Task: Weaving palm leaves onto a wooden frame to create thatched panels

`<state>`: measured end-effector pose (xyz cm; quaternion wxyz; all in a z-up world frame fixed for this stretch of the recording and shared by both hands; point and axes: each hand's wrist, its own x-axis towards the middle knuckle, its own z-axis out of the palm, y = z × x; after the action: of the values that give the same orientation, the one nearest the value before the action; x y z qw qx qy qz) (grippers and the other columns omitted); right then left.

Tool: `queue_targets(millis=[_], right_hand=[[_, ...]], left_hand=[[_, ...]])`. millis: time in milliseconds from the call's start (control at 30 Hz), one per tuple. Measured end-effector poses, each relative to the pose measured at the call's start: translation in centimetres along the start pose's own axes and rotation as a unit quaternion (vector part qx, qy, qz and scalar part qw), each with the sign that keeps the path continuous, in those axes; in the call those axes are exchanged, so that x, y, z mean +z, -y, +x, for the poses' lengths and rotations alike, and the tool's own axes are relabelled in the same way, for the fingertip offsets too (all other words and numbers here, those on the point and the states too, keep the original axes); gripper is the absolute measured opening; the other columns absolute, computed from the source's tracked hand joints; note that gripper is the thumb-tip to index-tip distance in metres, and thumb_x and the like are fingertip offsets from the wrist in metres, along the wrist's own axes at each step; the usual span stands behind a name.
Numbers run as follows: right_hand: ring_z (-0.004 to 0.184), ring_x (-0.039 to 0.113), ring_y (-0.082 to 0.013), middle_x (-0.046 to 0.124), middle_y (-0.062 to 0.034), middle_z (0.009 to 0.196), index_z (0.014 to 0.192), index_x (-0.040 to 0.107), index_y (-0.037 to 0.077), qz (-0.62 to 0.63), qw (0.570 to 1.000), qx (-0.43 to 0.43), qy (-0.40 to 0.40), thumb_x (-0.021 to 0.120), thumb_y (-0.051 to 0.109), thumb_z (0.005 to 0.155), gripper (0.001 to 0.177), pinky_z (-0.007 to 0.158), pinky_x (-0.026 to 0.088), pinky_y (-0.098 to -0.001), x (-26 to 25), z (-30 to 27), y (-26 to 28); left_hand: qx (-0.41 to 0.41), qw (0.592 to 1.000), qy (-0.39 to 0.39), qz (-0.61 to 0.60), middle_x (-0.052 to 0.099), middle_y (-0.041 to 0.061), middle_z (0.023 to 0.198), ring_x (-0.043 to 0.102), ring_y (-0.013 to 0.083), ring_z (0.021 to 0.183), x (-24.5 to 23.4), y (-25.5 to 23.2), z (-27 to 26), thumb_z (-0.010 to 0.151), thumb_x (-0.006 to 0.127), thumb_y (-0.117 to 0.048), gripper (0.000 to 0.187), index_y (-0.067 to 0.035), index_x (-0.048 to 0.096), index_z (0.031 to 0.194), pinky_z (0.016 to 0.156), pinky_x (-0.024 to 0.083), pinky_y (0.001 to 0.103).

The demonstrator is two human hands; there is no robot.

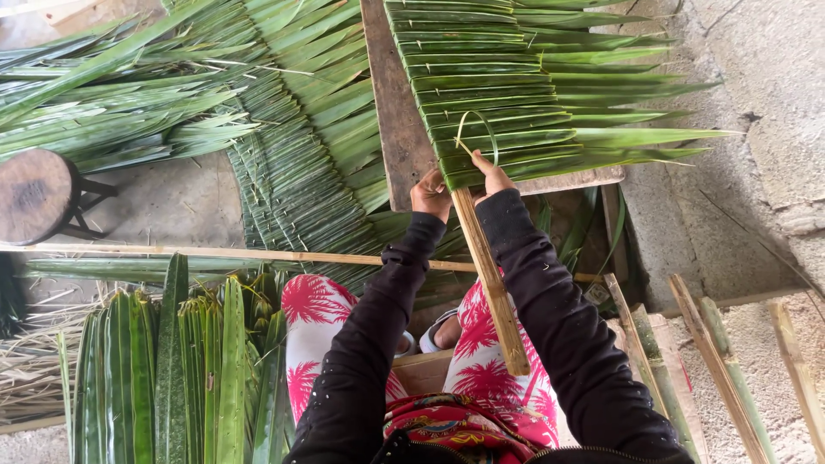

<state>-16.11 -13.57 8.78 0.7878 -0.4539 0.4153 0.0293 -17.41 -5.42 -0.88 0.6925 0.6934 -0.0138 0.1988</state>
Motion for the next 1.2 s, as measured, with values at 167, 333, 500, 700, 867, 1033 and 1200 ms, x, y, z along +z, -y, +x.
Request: queue_targets(millis=[167, 333, 500, 700, 867, 1033, 1200], right_hand=[[0.132, 0.042, -0.0485, 0.031, -0.0323, 0.158, 0.143, 0.059, 0.011, -0.05, 0.998, 0.018, 0.02, 0.098, 0.045, 0.066, 0.093, 0.107, 0.04, -0.0447, 0.8, -1.5, -0.2], [0.149, 0.026, -0.0446, 0.026, -0.0285, 0.162, 0.149, 0.05, 0.005, -0.09, 0.996, -0.009, 0.002, 0.097, 0.051, 0.068, 0.104, 0.117, 0.027, -0.0509, -2.6, 2.0, -2.0], [0.11, 0.061, -0.051, 0.04, -0.04, 0.145, 0.144, 0.044, -0.013, -0.029, 0.996, -0.028, -0.085, 0.11, 0.043, 0.051, 0.127, 0.084, 0.053, -0.0539, -4.6, 11.1, -8.6], [0.123, 0.055, -0.0548, 0.045, -0.0437, 0.138, 0.143, 0.033, -0.021, 0.091, 0.993, -0.028, -0.074, 0.107, 0.017, 0.061, 0.116, 0.089, 0.047, -0.0659, -3.8, 11.6, -9.6], [0.129, 0.056, -0.0444, 0.052, -0.0371, 0.137, 0.142, 0.04, -0.018, -0.06, 0.993, -0.028, -0.096, 0.103, 0.04, 0.063, 0.116, 0.101, 0.05, -0.0541, -3.6, 10.7, -10.2], [0.137, 0.054, -0.0183, 0.047, -0.0023, 0.154, 0.16, 0.018, 0.023, -0.685, 0.705, -0.179, 0.041, 0.064, 0.037, 0.093, 0.082, 0.117, 0.047, -0.0412, -6.6, 21.8, -14.9], [0.14, 0.049, -0.0248, 0.052, -0.0228, 0.147, 0.146, 0.05, 0.0, -0.303, 0.952, 0.007, -0.031, 0.082, 0.082, 0.06, 0.123, 0.119, 0.038, -0.0355, -3.8, 7.3, -8.4]], left_hand=[[0.019, 0.995, 0.019, 0.094, 0.071, 0.002, 0.078, 0.073, 0.024, 0.076, -0.2, 3.6, 0.4, 0.083, 0.075, -0.01, 0.008, -0.016, 0.076, 0.078, 0.072, 0.057, 0.034], [0.109, 0.974, 0.012, 0.201, 0.072, 0.009, 0.087, 0.073, 0.0333, 0.085, -1.5, 8.0, 1.3, 0.083, 0.073, -0.009, 0.005, -0.009, 0.076, 0.087, 0.074, 0.059, 0.042], [0.333, 0.829, 0.013, 0.45, 0.071, 0.006, 0.084, 0.07, 0.0261, 0.097, -3.1, 4.2, 0.4, 0.092, 0.073, -0.018, 0.006, -0.014, 0.076, 0.088, 0.093, 0.056, 0.035], [0.245, 0.864, 0.074, 0.434, 0.054, -0.001, 0.09, 0.057, 0.0246, 0.09, -1.9, 4.2, 0.5, 0.09, 0.066, -0.039, 0.019, -0.022, 0.069, 0.083, 0.075, 0.048, 0.036], [0.329, 0.9, 0.128, 0.256, 0.071, 0.005, 0.088, 0.072, 0.0276, 0.088, -3.5, -4.5, -2.2, 0.106, 0.056, -0.019, 0.017, -0.013, 0.07, 0.1, 0.08, 0.057, 0.035], [0.139, 0.98, 0.135, 0.055, 0.07, 0.002, 0.08, 0.071, 0.0254, 0.077, -2.6, -1.4, -3.3, 0.107, 0.053, -0.019, 0.016, -0.016, 0.069, 0.106, 0.074, 0.059, 0.036], [0.067, 0.997, 0.046, 0.016, 0.06, 0.001, 0.057, 0.065, 0.0224, 0.057, -2.4, -5.8, -7.5, 0.108, 0.054, -0.014, 0.016, -0.013, 0.066, 0.097, 0.065, 0.056, 0.035]])
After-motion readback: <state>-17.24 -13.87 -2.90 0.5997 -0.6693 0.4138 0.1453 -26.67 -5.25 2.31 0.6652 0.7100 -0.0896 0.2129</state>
